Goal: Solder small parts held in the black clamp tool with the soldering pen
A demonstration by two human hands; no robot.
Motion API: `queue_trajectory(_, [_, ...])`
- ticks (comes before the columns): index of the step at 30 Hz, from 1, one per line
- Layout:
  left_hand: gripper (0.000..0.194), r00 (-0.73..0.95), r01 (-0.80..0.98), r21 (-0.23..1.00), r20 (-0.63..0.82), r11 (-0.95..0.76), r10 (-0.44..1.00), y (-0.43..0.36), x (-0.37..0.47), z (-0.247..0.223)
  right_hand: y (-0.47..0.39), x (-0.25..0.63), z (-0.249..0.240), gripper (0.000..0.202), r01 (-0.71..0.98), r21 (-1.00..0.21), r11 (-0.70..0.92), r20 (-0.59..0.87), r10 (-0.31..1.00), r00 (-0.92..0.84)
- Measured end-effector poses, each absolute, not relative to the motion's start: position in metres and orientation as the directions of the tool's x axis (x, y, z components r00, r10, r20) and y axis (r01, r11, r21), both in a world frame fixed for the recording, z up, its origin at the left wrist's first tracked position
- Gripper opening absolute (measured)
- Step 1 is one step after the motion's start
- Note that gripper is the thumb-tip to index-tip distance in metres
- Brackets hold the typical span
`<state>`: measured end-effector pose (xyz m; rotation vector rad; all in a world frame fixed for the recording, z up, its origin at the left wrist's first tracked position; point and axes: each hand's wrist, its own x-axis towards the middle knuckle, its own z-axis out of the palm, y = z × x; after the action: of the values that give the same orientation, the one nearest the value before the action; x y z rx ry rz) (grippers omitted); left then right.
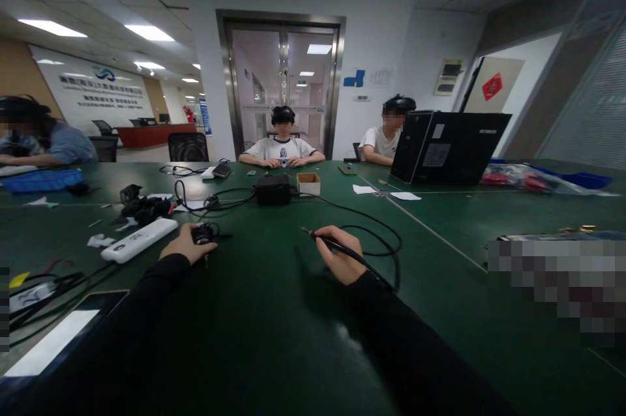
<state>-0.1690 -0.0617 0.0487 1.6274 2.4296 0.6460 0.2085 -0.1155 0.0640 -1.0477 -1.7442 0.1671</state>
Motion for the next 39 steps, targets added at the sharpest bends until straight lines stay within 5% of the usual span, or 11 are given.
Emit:
queue_trajectory(13, [0.073,0.014,0.843,0.536,0.054,-0.041,0.998,-0.103,-0.012,0.057,-0.113,0.208,0.063,0.012,0.567,-0.565,0.600,0.709,0.705,-0.039])
queue_trajectory(28, [0.087,0.035,0.655,0.754,0.017,-0.036,0.999,-0.095,0.005,0.052,-0.114,0.208,0.063,0.013,0.567,-0.570,0.595,0.702,0.711,-0.040])
queue_trajectory(33, [0.067,-0.115,0.721,0.690,0.032,0.061,0.993,-0.056,0.003,0.052,-0.113,0.208,0.062,0.013,0.550,-0.586,0.595,0.691,0.722,-0.043])
queue_trajectory(39, [0.042,-0.037,0.694,0.719,-0.006,0.030,0.999,-0.032,0.013,0.038,-0.115,0.207,0.063,0.012,0.540,-0.583,0.607,0.699,0.714,-0.049])
